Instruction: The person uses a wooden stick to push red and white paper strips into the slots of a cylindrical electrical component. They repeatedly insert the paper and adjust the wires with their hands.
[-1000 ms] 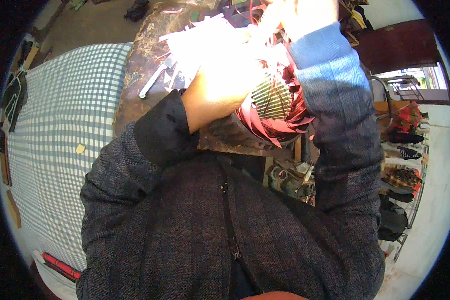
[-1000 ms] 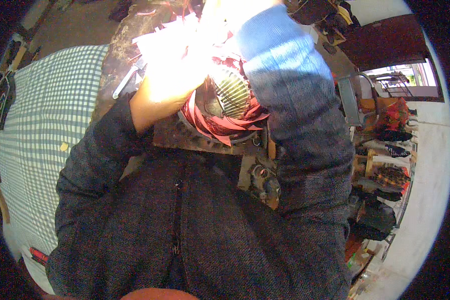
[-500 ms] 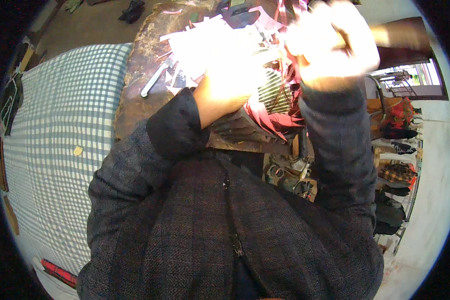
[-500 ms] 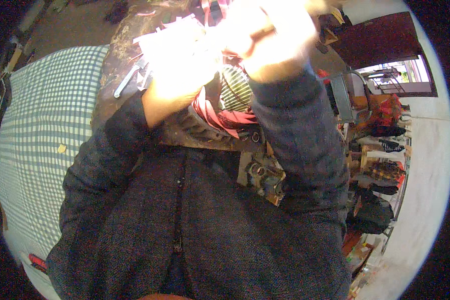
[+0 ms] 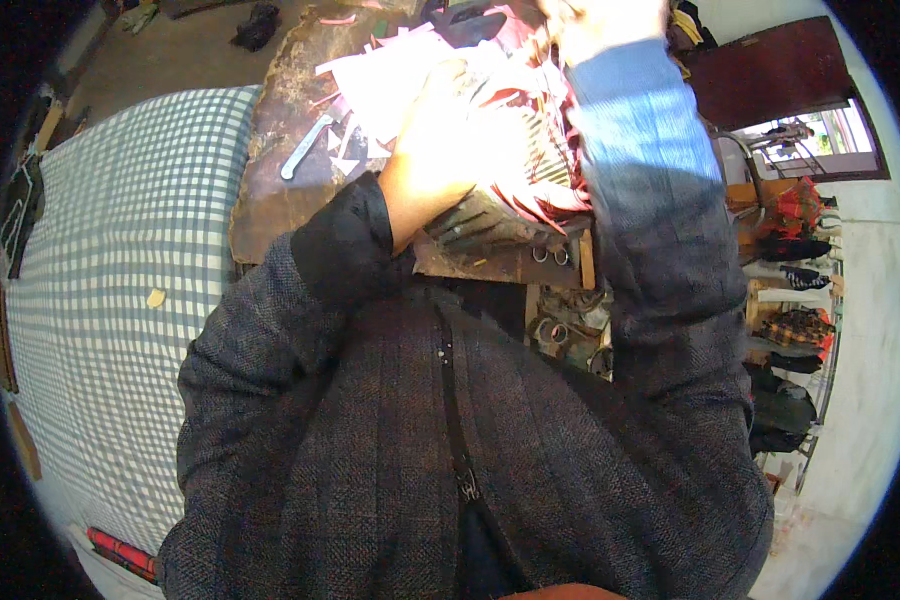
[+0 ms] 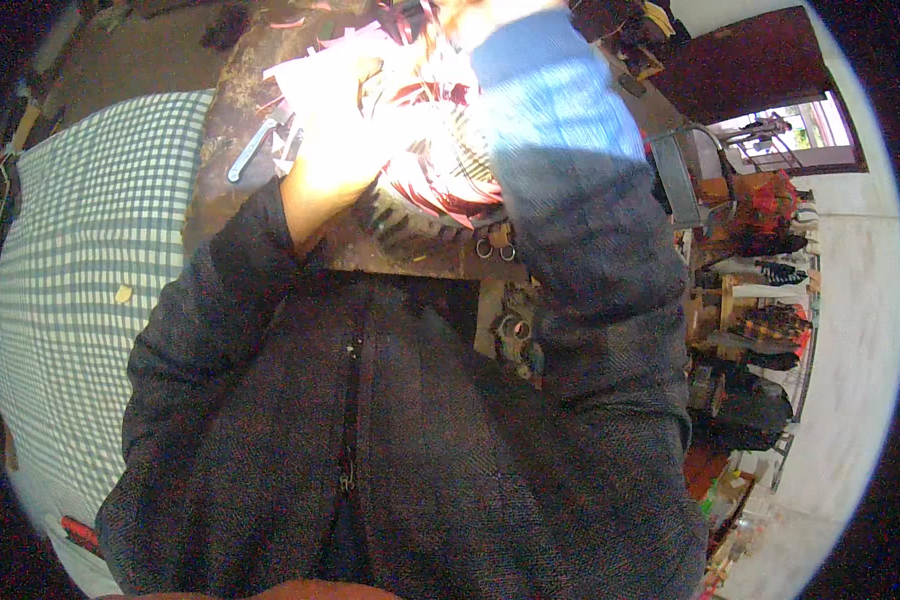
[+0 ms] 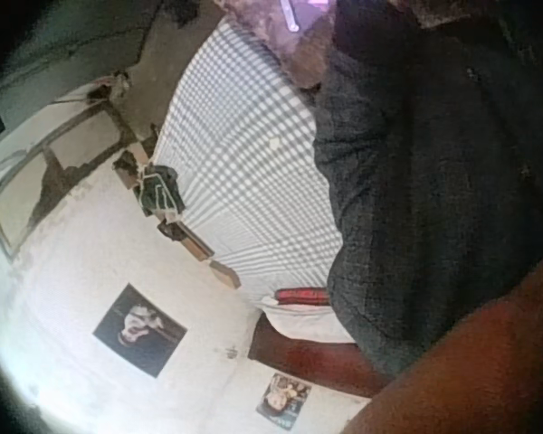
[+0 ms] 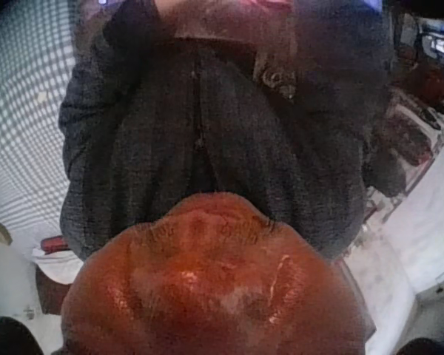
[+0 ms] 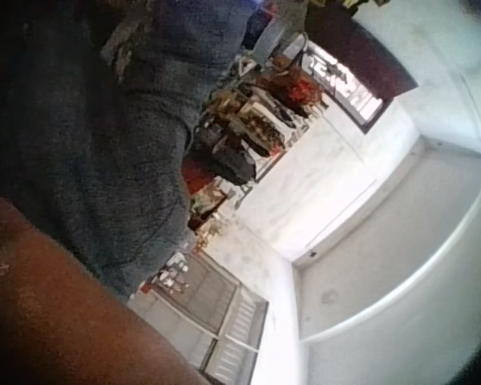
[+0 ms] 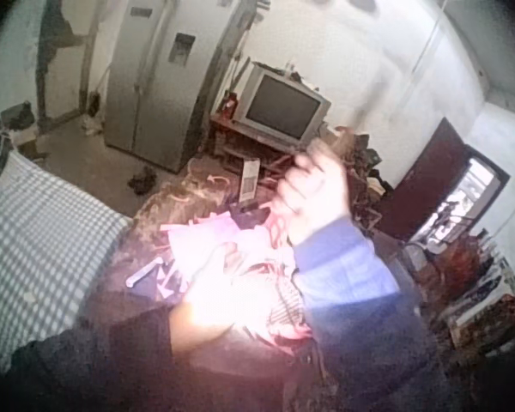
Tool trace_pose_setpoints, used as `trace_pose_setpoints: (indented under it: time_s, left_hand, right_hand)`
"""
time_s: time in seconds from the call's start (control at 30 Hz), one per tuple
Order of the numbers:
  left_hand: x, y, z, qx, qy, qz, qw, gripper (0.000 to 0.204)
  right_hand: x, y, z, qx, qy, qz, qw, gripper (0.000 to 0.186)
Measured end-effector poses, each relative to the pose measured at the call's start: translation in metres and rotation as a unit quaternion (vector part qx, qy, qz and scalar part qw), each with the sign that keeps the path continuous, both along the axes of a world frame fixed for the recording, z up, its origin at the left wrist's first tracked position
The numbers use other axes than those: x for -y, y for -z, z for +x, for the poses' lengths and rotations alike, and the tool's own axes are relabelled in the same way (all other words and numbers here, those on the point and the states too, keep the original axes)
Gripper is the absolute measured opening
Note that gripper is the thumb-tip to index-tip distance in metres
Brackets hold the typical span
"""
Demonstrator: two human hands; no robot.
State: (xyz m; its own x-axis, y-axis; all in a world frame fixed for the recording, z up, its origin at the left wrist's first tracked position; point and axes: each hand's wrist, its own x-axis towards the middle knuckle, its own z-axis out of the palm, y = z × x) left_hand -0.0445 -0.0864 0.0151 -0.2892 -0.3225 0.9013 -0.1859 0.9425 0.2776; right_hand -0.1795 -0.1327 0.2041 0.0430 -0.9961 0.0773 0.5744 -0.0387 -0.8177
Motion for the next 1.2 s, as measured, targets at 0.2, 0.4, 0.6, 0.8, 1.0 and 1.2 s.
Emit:
trace_pose_setpoints:
  time_s: [0.2,0.4,0.6,0.8,1.0,1.2]
  left_hand:
    - [-0.004,0.0,-0.004,-0.079,0.097,0.195,0.973,0.026]
    - [-0.006,0.0,0.003,0.037,0.051,0.122,0.991,0.027]
    - [-0.003,0.005,-0.001,-0.054,0.079,0.156,0.983,0.027]
    - [0.002,0.006,0.005,0.048,0.023,0.008,0.999,0.033]
    - [0.007,0.005,0.001,0.039,0.02,0.032,0.999,0.033]
    - [0.001,0.0,-0.002,-0.09,0.161,0.331,0.925,0.038]
  right_hand:
    - [0.024,0.012,-0.005,-0.122,0.007,-0.029,0.992,0.026]
    - [0.044,0.01,0.025,-0.211,0.071,0.035,0.974,0.031]
    - [0.027,0.014,0.006,-0.042,0.138,0.049,0.988,0.029]
    - [0.03,0.016,0.016,-0.134,0.017,0.014,0.991,0.029]
    - [-0.029,0.025,-0.007,-0.015,-0.122,-0.297,0.947,0.018]
    - [-0.028,0.007,0.006,-0.189,-0.078,-0.231,0.951,0.014]
